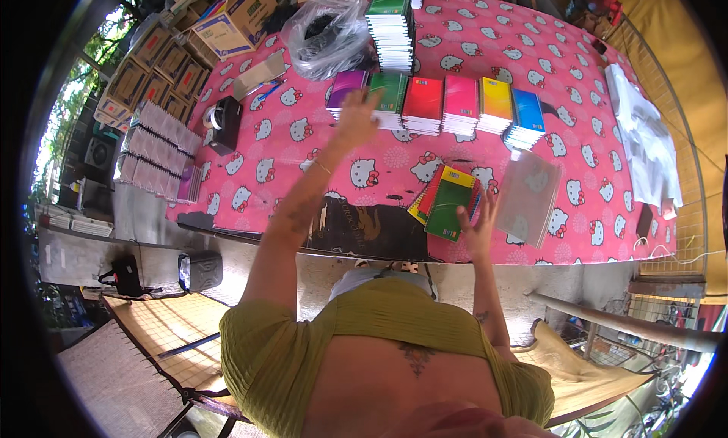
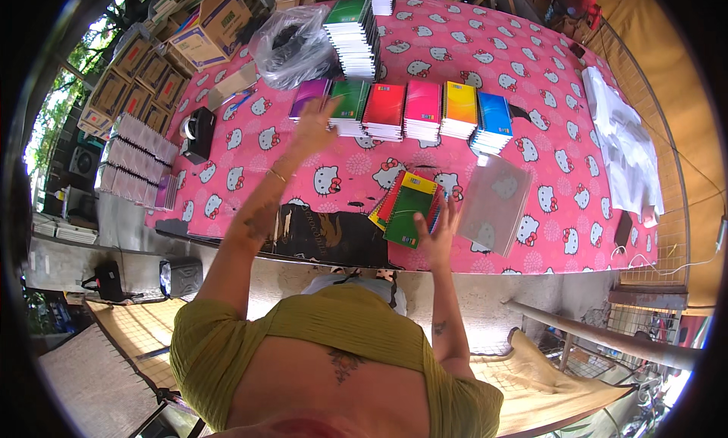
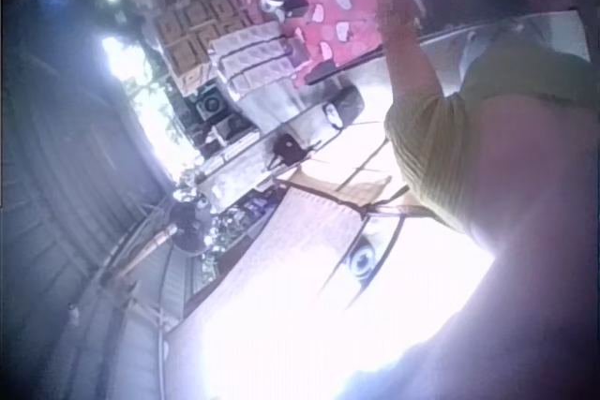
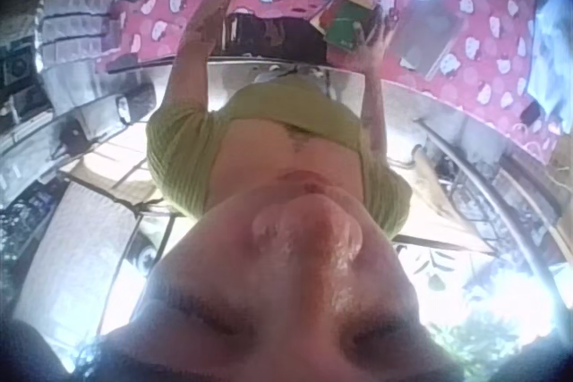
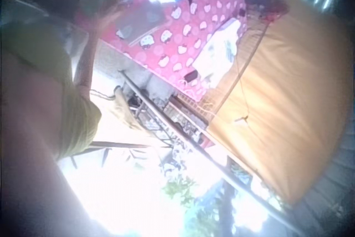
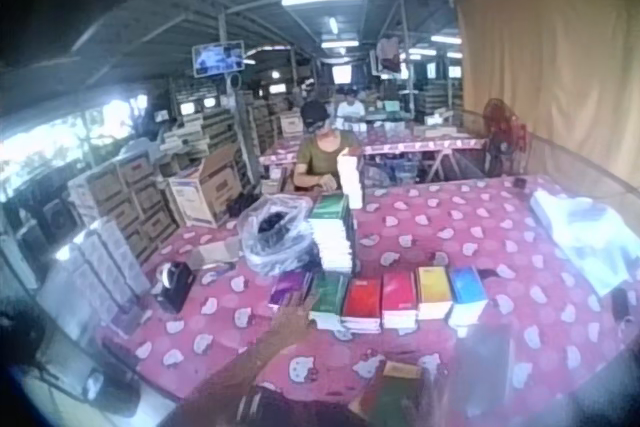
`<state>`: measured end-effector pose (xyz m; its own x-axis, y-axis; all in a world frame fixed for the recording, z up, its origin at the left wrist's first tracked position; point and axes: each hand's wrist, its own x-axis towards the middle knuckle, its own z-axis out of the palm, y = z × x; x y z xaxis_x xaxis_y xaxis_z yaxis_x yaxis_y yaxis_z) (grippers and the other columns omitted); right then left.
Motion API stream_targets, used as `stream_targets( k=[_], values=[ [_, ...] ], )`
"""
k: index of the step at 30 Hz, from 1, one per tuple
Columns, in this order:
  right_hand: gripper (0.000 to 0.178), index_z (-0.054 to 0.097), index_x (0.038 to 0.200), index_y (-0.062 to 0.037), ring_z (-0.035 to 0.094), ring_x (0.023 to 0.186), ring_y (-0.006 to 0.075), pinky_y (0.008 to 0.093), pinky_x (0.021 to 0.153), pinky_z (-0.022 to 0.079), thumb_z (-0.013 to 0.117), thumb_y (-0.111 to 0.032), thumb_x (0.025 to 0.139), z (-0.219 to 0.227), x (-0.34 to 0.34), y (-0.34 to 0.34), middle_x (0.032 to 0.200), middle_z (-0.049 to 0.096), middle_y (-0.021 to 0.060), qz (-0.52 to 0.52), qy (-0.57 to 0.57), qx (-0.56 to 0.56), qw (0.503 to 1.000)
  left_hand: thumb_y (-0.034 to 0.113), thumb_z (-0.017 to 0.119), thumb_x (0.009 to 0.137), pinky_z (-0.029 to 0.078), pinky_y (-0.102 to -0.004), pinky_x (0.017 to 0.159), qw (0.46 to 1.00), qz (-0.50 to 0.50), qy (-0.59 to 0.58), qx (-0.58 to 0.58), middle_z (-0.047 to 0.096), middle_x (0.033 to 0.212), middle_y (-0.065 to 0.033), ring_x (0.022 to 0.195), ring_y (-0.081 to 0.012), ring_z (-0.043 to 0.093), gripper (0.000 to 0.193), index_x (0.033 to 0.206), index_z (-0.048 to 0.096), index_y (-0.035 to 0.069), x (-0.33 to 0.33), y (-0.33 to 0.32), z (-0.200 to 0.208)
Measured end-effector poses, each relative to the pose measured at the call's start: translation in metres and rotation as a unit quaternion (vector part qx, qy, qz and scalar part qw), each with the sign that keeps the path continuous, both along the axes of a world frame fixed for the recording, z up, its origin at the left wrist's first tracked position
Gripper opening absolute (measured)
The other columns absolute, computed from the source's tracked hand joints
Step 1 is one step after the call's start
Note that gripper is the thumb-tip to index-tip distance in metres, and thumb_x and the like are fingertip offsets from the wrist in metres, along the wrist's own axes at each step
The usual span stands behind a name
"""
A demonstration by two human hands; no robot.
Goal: The person places spiral-bound notebooks into clear plastic bags and seals them with tape.
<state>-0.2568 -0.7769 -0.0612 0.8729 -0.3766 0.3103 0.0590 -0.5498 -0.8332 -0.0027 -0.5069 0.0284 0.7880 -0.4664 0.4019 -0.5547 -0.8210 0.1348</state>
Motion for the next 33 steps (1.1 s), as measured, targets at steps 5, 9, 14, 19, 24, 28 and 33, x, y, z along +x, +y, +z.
stream_targets(
  k=[5,9,14,19,24,28,33],
  values=[
    [0.06,0.05,0.141,-0.0095,0.035,0.139,0.043,0.0502,0.111,0.035,0.072,-0.033,0.09,-0.003,-0.002,0.029,0.152,0.028,0.0241,-0.002,0.043,0.022,0.999,0.015,0.074,0.083,0.051,-0.0442,0.097,0.995,-0.047,0.043,0.076,0.06,0.129,-0.0233,0.117,-0.0393,0.06,0.046,0.128,0.063,0.017,0.042,0.06,-0.012],
    [0.056,0.052,0.139,-0.0093,0.034,0.139,0.0416,0.0507,0.112,0.034,0.07,-0.032,0.091,-0.008,0.0,0.012,0.147,0.034,0.0233,-0.005,0.012,0.03,0.999,0.015,0.071,0.087,0.055,-0.044,0.086,0.991,-0.086,0.079,-0.066,0.066,0.115,-0.0227,0.1,-0.0367,0.066,0.036,0.122,0.065,0.013,0.051,0.066,-0.007],
    [0.05,0.053,0.136,-0.0075,0.031,0.139,0.0393,0.05,0.114,0.029,0.067,-0.03,0.094,-0.019,-0.009,-0.001,0.142,0.041,0.0226,-0.026,0.032,0.053,0.998,0.012,0.067,0.091,0.055,-0.0429,0.062,0.984,-0.012,-0.145,-0.103,0.072,0.085,-0.0128,0.07,-0.0299,0.069,0.03,0.121,0.065,0.011,0.026,0.041,0.022],
    [0.058,0.047,0.139,-0.0002,0.033,0.138,0.0378,0.0454,0.114,0.028,0.055,-0.042,0.1,-0.02,-0.003,0.016,0.144,0.039,0.022,-0.086,0.04,0.183,0.978,0.012,0.054,0.092,0.057,-0.0387,0.069,0.972,-0.203,-0.089,-0.074,0.063,0.118,-0.0166,0.088,-0.0257,0.066,0.05,0.141,0.047,0.007,-0.144,-0.049,0.011],
    [0.076,0.032,0.148,0.006,0.036,0.137,0.0356,0.0406,0.114,0.03,0.052,-0.05,0.1,-0.022,0.005,0.026,0.147,0.034,0.0237,-0.148,0.111,0.272,0.944,0.02,0.067,0.085,0.053,-0.0419,0.086,0.963,-0.264,0.053,0.023,0.067,0.106,-0.0187,0.093,-0.0338,0.066,0.043,0.123,0.06,0.0,-0.234,-0.105,-0.033],
    [0.075,0.04,0.141,0.0082,0.047,0.128,0.0331,0.0393,0.106,0.042,0.073,-0.036,0.089,-0.034,0.014,0.012,0.141,0.043,0.023,-0.124,0.111,0.234,0.958,0.029,0.066,0.092,0.051,-0.0423,0.082,0.955,-0.127,0.186,-0.191,0.067,0.105,-0.0203,0.092,-0.0329,0.066,0.043,0.12,0.061,-0.002,-0.165,-0.098,-0.047],
    [0.058,0.051,0.124,0.0033,0.065,0.093,0.0226,0.0338,0.078,0.056,0.08,-0.022,0.081,-0.005,0.04,0.032,0.111,0.062,0.0121,-0.003,0.113,0.459,0.881,0.035,0.063,0.095,0.052,-0.0374,0.075,0.83,0.001,0.484,-0.276,0.069,0.101,-0.0146,0.089,-0.0243,0.067,0.045,0.121,0.06,-0.002,-0.135,-0.081,-0.089]
  ],
)
